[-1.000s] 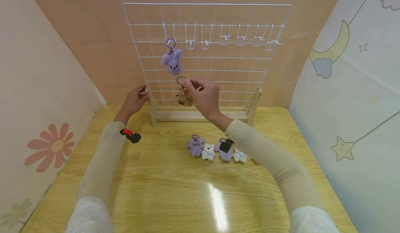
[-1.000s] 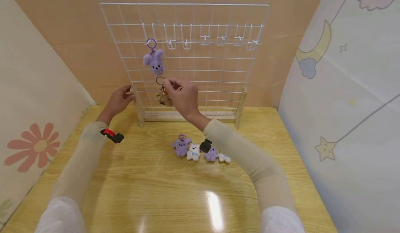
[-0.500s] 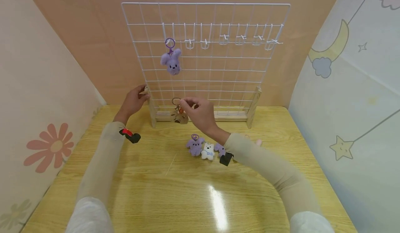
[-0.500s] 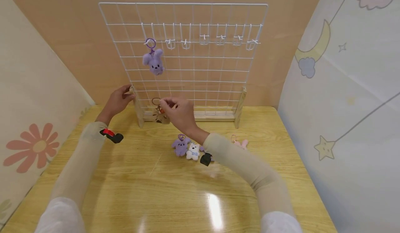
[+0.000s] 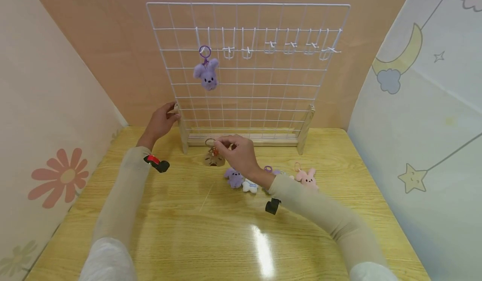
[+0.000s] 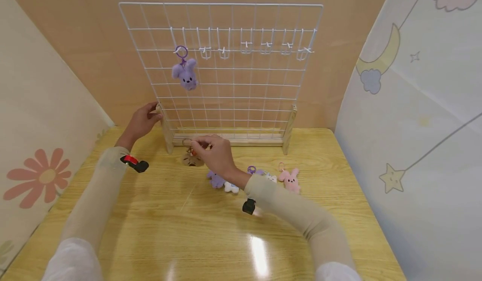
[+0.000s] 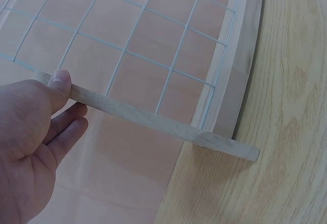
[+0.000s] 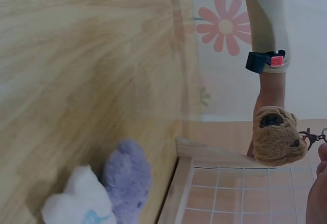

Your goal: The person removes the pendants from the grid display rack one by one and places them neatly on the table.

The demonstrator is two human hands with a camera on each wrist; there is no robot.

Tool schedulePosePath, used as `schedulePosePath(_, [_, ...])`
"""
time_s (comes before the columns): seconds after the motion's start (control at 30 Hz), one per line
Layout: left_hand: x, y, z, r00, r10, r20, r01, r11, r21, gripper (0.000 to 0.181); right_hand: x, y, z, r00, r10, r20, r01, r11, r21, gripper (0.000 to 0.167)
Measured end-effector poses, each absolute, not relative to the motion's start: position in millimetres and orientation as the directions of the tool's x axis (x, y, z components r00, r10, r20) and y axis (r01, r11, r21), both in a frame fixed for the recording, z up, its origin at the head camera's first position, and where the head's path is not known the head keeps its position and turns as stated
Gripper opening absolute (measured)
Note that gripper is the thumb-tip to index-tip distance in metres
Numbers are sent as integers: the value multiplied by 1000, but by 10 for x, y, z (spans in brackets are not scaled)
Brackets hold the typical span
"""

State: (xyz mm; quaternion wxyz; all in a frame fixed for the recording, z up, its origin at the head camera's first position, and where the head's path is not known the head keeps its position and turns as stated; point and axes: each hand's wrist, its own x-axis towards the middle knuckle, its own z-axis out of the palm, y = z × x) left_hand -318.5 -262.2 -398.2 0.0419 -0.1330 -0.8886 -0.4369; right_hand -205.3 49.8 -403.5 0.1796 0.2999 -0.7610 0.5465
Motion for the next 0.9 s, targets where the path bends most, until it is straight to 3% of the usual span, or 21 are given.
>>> schedulePosePath(0.9, [-3179,-2618,-3975,-965,192,176,256,575,777,62,-1772,511,-4581,-838,-317,445,-534,302,-790,17])
